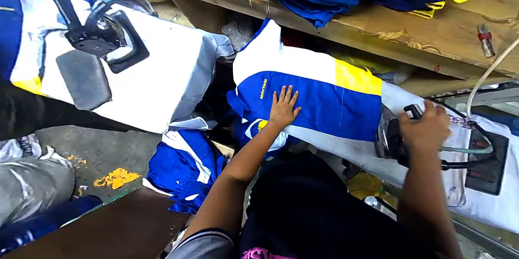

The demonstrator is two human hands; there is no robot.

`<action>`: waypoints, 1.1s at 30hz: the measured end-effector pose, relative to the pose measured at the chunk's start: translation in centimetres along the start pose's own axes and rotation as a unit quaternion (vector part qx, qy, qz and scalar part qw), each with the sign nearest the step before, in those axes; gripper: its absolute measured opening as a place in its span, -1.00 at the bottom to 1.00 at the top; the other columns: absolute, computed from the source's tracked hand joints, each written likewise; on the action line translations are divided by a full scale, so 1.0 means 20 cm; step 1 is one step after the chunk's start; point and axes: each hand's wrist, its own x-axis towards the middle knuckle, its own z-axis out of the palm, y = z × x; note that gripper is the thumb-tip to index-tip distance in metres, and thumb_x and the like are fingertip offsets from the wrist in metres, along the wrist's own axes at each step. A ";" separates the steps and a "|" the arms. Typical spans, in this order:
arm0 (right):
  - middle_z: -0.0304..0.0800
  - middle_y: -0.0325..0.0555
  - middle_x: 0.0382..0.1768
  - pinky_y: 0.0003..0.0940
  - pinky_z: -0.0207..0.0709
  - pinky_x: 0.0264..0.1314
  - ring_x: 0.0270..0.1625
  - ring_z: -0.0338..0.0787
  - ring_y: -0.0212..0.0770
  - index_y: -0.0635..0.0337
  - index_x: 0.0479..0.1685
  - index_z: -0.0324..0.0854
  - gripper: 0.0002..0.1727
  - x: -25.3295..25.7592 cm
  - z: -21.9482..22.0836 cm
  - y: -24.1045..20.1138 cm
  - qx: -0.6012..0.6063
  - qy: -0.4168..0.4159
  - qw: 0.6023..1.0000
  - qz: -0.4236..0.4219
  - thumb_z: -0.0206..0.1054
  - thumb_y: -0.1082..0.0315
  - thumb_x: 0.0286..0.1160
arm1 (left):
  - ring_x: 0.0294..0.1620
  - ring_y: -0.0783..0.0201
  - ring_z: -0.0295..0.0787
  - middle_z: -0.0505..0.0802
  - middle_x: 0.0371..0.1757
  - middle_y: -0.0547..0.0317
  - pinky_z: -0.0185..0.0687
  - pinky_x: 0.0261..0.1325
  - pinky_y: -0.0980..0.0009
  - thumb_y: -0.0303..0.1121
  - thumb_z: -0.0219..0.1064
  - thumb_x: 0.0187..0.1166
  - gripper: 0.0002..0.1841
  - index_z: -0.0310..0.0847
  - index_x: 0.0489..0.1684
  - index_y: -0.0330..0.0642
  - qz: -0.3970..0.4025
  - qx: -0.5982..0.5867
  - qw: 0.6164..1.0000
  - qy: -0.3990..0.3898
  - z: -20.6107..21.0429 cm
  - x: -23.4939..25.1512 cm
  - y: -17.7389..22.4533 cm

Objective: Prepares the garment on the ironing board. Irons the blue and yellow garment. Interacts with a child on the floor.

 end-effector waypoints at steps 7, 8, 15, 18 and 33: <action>0.62 0.64 0.27 0.47 0.32 0.45 0.37 0.62 0.48 0.45 0.47 0.51 -0.35 0.20 0.01 0.27 0.114 -0.124 0.984 0.057 0.22 -0.03 0.79 | 0.94 -0.18 -0.20 0.13 0.92 -0.03 -0.35 0.78 -0.39 0.05 0.08 0.80 -0.30 0.17 0.85 -0.16 0.035 -0.055 0.994 -0.090 0.02 -0.07 0.25; 0.63 0.65 0.26 0.50 0.31 0.44 0.37 0.62 0.51 0.46 0.44 0.54 -0.34 0.19 0.01 0.27 0.105 -0.118 0.986 0.056 0.18 -0.06 0.80 | 0.93 -0.19 -0.16 0.17 0.90 -0.05 -0.32 0.78 -0.39 0.06 0.07 0.81 -0.31 0.22 0.82 -0.18 0.036 -0.057 0.994 -0.089 0.00 -0.07 0.25; 0.66 0.68 0.18 0.65 0.29 0.32 0.30 0.63 0.63 0.40 0.45 0.55 -0.29 -0.01 -0.19 0.08 0.073 -0.091 0.993 0.010 0.16 -0.16 0.78 | 0.38 -0.17 0.68 0.82 0.22 -0.20 0.46 0.47 -0.17 -0.31 0.31 0.65 -0.72 0.79 0.07 -0.35 0.017 -0.274 0.959 0.067 -0.14 -0.45 0.17; 0.70 0.63 0.19 0.66 0.31 0.33 0.30 0.66 0.62 0.37 0.49 0.56 -0.44 -0.12 -0.24 -0.09 0.068 -0.141 0.983 -0.094 0.25 0.07 0.78 | 0.29 0.00 0.70 0.74 0.26 -0.31 0.59 0.38 0.08 -0.43 0.21 0.73 -0.66 0.54 0.30 -0.55 -0.225 -0.499 0.837 0.009 -0.12 -0.62 0.04; 0.83 0.39 0.08 0.54 0.53 0.15 0.13 0.80 0.48 0.02 0.70 0.43 -0.24 -0.25 0.26 -0.64 -0.029 -0.259 0.933 -0.247 0.36 -0.20 0.61 | -0.01 0.37 0.64 0.64 0.19 0.18 0.60 0.07 0.44 -0.14 0.10 0.82 -0.65 0.36 0.43 -0.08 -0.442 -0.816 0.294 0.229 -0.04 -0.42 -0.37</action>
